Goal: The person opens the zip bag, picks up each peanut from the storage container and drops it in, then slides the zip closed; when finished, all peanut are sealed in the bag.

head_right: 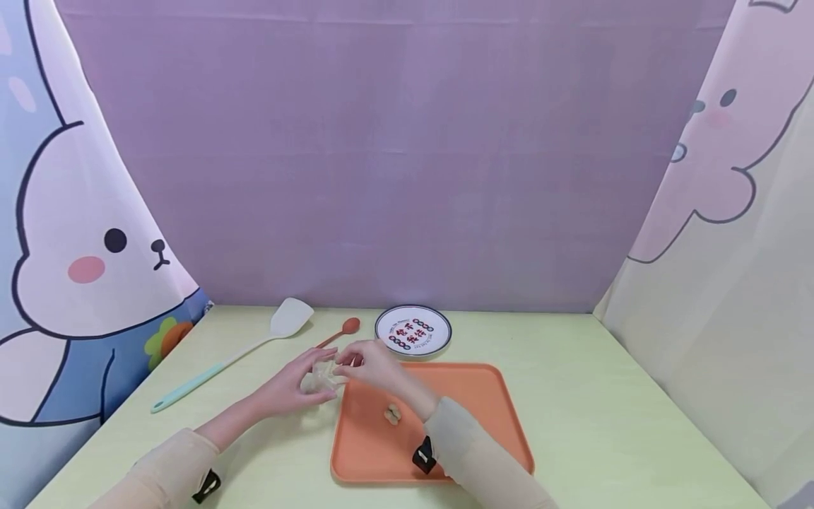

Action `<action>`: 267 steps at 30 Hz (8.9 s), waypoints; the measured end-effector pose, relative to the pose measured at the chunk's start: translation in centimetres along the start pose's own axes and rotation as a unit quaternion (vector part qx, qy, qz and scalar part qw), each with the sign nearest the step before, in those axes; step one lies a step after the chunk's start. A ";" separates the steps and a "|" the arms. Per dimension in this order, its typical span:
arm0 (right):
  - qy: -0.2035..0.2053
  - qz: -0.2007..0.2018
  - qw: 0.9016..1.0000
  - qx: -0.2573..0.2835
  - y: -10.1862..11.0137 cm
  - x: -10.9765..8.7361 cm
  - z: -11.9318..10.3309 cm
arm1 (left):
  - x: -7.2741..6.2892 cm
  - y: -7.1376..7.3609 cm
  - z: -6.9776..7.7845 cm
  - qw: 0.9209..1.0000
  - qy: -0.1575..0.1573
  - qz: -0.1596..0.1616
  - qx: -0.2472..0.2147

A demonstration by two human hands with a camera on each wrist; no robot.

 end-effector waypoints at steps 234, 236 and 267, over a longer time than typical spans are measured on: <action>-0.080 -0.091 0.992 -0.043 2.0 -8.1 5.0 | -0.1 -0.4 -0.5 1.000 -0.010 0.005 0.015; -0.074 -0.092 0.992 -0.041 2.0 -8.1 5.0 | 0.0 -0.4 -0.4 1.000 -0.010 0.004 0.016; -0.126 -0.090 0.988 -0.001 3.4 -8.3 5.5 | 0.0 -0.6 -0.1 1.000 -0.001 0.003 0.013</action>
Point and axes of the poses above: each hand's wrist, its own x-axis towards the middle knuckle, its own y-axis out of the back of the hand, z = x × y, the point moved 1 cm from there along x, towards the middle knuckle, and after that the axes turned 14 degrees about -y, right-handed, at the moved point
